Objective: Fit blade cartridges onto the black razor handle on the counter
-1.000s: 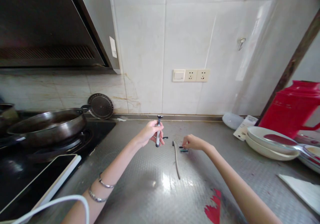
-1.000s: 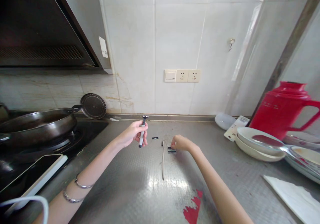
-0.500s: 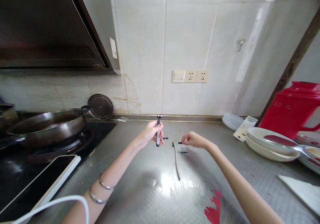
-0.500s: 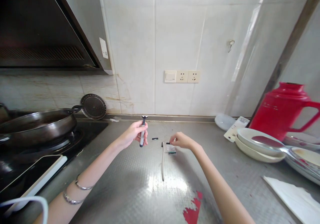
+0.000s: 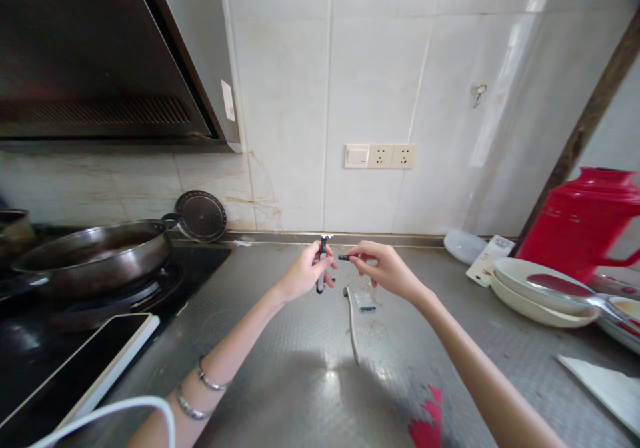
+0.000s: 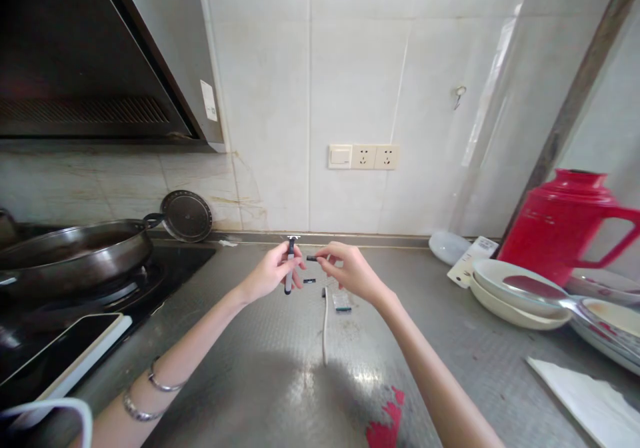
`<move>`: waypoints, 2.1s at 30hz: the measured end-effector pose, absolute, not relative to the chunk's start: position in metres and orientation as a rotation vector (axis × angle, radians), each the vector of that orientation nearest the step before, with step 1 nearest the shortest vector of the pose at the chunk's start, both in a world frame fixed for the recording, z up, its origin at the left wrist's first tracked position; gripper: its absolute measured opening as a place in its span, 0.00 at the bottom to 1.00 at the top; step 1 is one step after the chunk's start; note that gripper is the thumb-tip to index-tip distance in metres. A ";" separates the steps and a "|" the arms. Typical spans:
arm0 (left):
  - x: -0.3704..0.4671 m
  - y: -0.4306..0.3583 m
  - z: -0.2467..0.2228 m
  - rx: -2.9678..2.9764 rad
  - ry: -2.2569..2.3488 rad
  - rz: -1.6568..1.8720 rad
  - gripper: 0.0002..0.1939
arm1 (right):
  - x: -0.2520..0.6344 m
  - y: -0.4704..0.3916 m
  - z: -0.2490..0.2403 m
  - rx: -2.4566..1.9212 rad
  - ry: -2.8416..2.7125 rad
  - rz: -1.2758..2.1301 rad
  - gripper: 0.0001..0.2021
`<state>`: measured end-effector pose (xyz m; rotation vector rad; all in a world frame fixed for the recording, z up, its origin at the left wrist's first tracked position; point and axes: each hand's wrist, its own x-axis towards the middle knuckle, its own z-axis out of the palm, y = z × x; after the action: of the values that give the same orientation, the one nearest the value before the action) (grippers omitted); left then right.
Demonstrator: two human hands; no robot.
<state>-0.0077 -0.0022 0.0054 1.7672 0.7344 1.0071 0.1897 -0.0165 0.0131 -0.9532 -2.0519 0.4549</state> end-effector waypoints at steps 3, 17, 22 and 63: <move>-0.008 -0.002 0.006 1.762 0.720 1.027 0.10 | 0.183 -0.025 0.018 -0.910 -2.064 0.451 0.12; -0.010 -0.006 0.011 1.704 0.679 0.986 0.10 | 0.177 -0.030 0.020 -0.905 -2.049 0.368 0.13; -0.010 -0.006 0.010 1.705 0.674 0.978 0.10 | 0.176 -0.031 0.021 -0.917 -2.044 0.345 0.13; -0.017 -0.014 0.023 1.654 0.685 1.182 0.14 | 0.181 -0.004 0.033 -0.770 -1.858 0.480 0.12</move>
<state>-0.0167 -0.0142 0.0229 1.6539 0.6848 1.1818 0.1806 -0.0038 0.0327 -0.7700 -1.8581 0.4801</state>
